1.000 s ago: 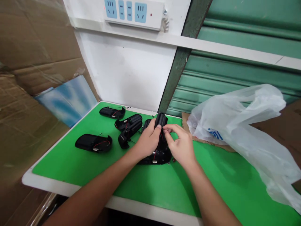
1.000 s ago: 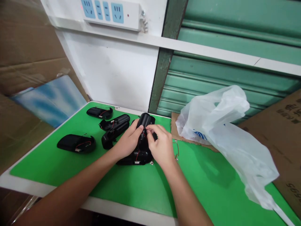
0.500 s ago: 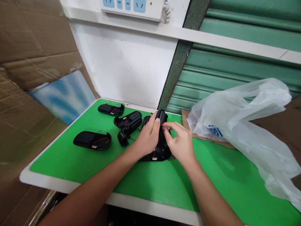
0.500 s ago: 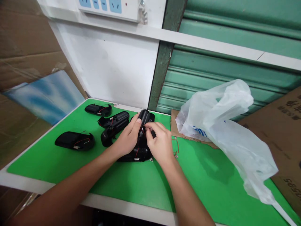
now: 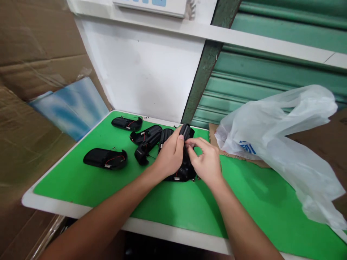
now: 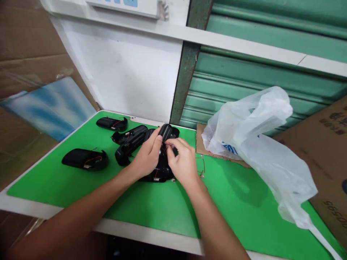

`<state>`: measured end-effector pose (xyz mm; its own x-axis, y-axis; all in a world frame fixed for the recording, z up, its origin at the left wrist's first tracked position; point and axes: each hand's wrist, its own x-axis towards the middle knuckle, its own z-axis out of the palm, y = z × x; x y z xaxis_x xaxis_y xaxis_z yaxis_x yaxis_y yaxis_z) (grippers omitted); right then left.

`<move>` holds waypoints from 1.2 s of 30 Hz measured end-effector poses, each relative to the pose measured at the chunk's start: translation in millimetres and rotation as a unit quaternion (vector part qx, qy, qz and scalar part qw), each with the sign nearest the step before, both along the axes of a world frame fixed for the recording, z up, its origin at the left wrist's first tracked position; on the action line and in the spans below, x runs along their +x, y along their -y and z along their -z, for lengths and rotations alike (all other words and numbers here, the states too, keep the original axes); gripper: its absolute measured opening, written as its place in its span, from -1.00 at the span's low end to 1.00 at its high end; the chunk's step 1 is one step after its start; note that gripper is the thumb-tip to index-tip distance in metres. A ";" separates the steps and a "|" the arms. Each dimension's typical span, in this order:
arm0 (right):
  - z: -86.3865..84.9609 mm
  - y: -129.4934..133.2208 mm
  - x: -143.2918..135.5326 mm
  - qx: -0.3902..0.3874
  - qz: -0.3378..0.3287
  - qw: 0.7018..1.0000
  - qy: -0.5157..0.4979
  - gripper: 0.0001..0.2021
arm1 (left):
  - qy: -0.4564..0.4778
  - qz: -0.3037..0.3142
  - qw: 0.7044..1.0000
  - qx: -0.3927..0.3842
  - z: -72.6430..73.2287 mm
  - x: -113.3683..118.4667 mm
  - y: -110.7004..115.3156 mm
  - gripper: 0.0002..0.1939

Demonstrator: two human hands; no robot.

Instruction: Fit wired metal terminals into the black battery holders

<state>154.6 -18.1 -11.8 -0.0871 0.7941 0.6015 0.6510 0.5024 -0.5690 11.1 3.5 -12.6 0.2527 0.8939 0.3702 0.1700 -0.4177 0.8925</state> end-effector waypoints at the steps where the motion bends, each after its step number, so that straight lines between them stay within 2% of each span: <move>1: -0.1 -0.2 0.3 -0.001 -0.002 1.000 -0.002 -0.84 | -0.004 0.000 1.000 0.002 -0.3 -0.1 0.1 -0.47; 6: -2.7 0.0 2.8 0.015 0.003 1.000 -0.003 -0.83 | -0.002 0.016 1.000 0.011 -4.2 -2.0 -1.3 -0.45; 11: -6.8 -0.4 4.8 0.081 0.001 0.997 -0.002 -0.81 | 0.032 0.013 0.998 -0.060 -9.4 -4.8 -4.9 -0.45; 16: -3.9 -0.8 5.0 0.054 -0.018 0.998 -0.006 -0.78 | 0.043 0.008 0.996 -0.084 -8.6 -4.8 -6.4 -0.46; 20: -0.3 -0.4 4.6 0.043 0.000 0.999 -0.011 -0.52 | 0.031 0.014 0.996 -0.087 -7.2 -4.7 -6.2 -0.46; 22: 0.7 0.3 4.7 0.046 0.004 0.999 -0.016 -0.45 | 0.025 0.011 0.996 -0.084 -7.1 -4.7 -6.1 -0.45; 31: 1.1 -0.3 6.9 0.074 0.007 0.997 -0.002 -0.47 | 0.016 0.009 0.998 -0.067 -7.2 -5.6 -6.6 -0.44; 36: 0.7 1.2 6.6 0.054 -0.001 0.999 0.003 -0.36 | 0.018 0.015 0.997 -0.068 -5.4 -5.3 -5.6 -0.44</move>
